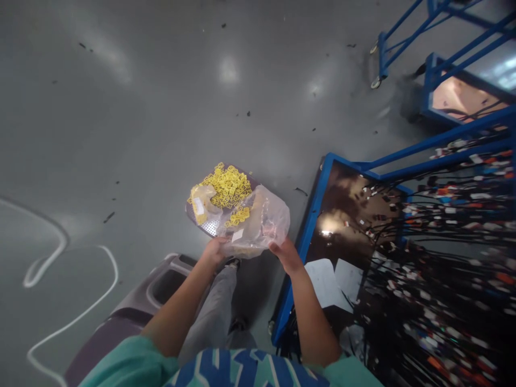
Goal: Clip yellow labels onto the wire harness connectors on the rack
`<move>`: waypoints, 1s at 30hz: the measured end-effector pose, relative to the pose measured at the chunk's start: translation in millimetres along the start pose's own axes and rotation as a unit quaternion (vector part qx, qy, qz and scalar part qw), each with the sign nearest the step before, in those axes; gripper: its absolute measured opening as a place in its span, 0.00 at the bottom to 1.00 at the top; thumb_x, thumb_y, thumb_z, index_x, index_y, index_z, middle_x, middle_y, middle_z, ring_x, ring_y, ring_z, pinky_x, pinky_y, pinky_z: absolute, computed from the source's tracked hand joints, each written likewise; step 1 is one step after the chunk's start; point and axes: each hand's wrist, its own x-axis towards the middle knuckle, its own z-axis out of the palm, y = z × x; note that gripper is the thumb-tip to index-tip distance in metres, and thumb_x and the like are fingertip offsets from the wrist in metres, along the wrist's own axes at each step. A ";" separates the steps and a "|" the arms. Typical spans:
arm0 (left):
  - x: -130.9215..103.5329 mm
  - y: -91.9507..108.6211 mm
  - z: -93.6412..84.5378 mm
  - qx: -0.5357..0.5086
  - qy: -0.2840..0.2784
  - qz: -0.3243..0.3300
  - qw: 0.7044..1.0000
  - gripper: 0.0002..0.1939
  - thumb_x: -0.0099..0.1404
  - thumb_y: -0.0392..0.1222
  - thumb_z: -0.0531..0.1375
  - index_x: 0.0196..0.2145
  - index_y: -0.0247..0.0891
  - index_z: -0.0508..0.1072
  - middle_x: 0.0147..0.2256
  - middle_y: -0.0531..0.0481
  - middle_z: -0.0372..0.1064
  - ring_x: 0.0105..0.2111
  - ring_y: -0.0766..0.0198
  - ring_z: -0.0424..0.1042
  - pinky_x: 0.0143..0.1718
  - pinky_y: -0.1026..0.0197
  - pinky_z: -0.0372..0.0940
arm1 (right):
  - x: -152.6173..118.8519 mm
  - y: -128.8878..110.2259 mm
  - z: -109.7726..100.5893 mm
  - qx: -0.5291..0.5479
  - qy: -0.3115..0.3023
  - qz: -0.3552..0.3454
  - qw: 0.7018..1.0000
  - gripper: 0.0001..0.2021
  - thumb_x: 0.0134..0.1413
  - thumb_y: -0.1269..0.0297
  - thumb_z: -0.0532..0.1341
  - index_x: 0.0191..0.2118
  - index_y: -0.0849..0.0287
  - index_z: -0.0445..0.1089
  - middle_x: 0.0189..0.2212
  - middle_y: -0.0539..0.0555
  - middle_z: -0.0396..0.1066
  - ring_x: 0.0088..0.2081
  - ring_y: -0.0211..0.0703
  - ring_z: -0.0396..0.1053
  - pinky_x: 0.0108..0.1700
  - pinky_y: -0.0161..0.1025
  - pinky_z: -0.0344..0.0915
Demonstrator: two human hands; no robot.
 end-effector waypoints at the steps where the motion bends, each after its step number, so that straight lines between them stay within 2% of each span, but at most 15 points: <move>1: 1.0 0.2 -0.3 0.001 -0.002 0.001 1.000 0.22 0.51 0.22 0.48 0.43 0.29 0.68 0.18 0.51 0.68 0.17 0.61 0.69 0.24 0.63 0.65 | -0.3 -2.5 0.6 0.013 0.006 0.005 1.000 0.36 0.34 0.37 0.64 0.46 0.59 0.68 0.48 0.60 0.69 0.53 0.56 0.64 0.59 0.52 0.54; 6: 4.1 2.6 -2.9 0.014 -0.013 -0.011 1.000 0.18 0.52 0.24 0.49 0.40 0.30 0.70 0.18 0.50 0.68 0.17 0.62 0.68 0.24 0.62 0.65 | 0.9 -7.2 4.1 0.062 0.034 0.013 0.997 0.24 0.41 0.47 0.65 0.43 0.57 0.71 0.45 0.56 0.72 0.51 0.53 0.66 0.58 0.51 0.56; 11: 2.0 7.5 -4.9 0.029 -0.020 -0.038 0.999 0.12 0.57 0.27 0.51 0.37 0.30 0.70 0.19 0.49 0.69 0.19 0.60 0.70 0.26 0.61 0.67 | 2.7 -1.4 4.0 0.068 0.069 0.046 0.994 0.22 0.36 0.52 0.68 0.39 0.58 0.72 0.41 0.56 0.73 0.48 0.53 0.67 0.55 0.50 0.57; 12: 1.9 8.6 -4.7 0.031 -0.020 -0.043 0.998 0.12 0.57 0.27 0.51 0.37 0.30 0.70 0.19 0.48 0.70 0.19 0.60 0.70 0.26 0.61 0.67 | 1.0 -1.1 2.4 0.074 0.062 0.050 0.994 0.23 0.34 0.52 0.69 0.39 0.58 0.72 0.42 0.57 0.73 0.48 0.53 0.67 0.55 0.50 0.57; 14: 2.8 10.5 -4.5 0.037 -0.019 -0.048 0.998 0.13 0.56 0.26 0.51 0.38 0.30 0.70 0.20 0.48 0.71 0.19 0.61 0.71 0.26 0.61 0.67 | -4.3 -1.7 -5.1 0.099 0.007 0.049 0.994 0.28 0.30 0.49 0.71 0.41 0.58 0.70 0.45 0.58 0.72 0.50 0.53 0.66 0.55 0.50 0.57; 16: 5.3 11.9 -5.3 0.039 -0.013 -0.045 0.998 0.16 0.54 0.23 0.51 0.39 0.32 0.69 0.20 0.50 0.71 0.19 0.62 0.70 0.25 0.63 0.66 | -9.2 -2.1 -20.1 0.124 -0.069 0.037 0.989 0.36 0.26 0.45 0.71 0.45 0.58 0.69 0.47 0.59 0.70 0.51 0.54 0.66 0.56 0.49 0.57; 18: 8.5 12.5 -7.5 0.040 -0.004 -0.038 0.998 0.19 0.52 0.21 0.51 0.40 0.33 0.68 0.20 0.53 0.70 0.18 0.64 0.70 0.24 0.64 0.66 | -8.2 -0.5 -41.2 0.150 -0.100 0.025 0.983 0.42 0.23 0.40 0.70 0.48 0.58 0.67 0.47 0.60 0.69 0.50 0.54 0.66 0.54 0.50 0.59; 21: 12.6 12.2 -12.3 0.044 0.000 -0.036 0.998 0.20 0.50 0.19 0.51 0.39 0.34 0.68 0.21 0.54 0.70 0.18 0.65 0.70 0.23 0.65 0.65 | 11.7 6.0 -72.6 0.197 -0.022 0.043 0.979 0.41 0.26 0.31 0.63 0.45 0.58 0.67 0.44 0.61 0.70 0.46 0.56 0.69 0.46 0.51 0.64; 23: 14.0 11.7 -15.1 0.047 -0.002 -0.039 0.998 0.19 0.49 0.19 0.51 0.36 0.33 0.68 0.21 0.54 0.69 0.18 0.65 0.70 0.23 0.65 0.65 | 35.7 10.6 -84.2 0.199 0.038 0.088 0.975 0.39 0.35 0.29 0.57 0.46 0.58 0.65 0.44 0.61 0.69 0.43 0.54 0.70 0.42 0.51 0.66; 25: 14.4 11.8 -17.0 0.050 -0.006 -0.045 0.998 0.18 0.48 0.19 0.52 0.34 0.33 0.69 0.21 0.53 0.70 0.17 0.64 0.70 0.23 0.65 0.65 | 61.8 13.8 -85.3 0.168 0.076 0.154 0.971 0.35 0.46 0.32 0.51 0.47 0.59 0.63 0.44 0.63 0.69 0.40 0.52 0.71 0.39 0.51 0.67; 27: 14.3 12.6 -18.1 0.049 -0.010 -0.051 0.997 0.17 0.48 0.19 0.52 0.33 0.33 0.69 0.21 0.52 0.70 0.18 0.64 0.70 0.23 0.64 0.65 | 83.5 15.2 -77.9 0.122 0.059 0.223 0.965 0.32 0.52 0.36 0.49 0.47 0.61 0.64 0.41 0.63 0.70 0.36 0.50 0.72 0.36 0.49 0.67; 30: 13.8 15.0 -19.2 0.040 -0.024 -0.060 0.997 0.18 0.48 0.19 0.51 0.34 0.33 0.69 0.21 0.51 0.71 0.18 0.63 0.71 0.24 0.63 0.66 | 100.9 14.9 -60.8 0.090 0.004 0.263 0.961 0.24 0.52 0.45 0.57 0.38 0.65 0.69 0.28 0.61 0.72 0.26 0.47 0.70 0.28 0.44 0.67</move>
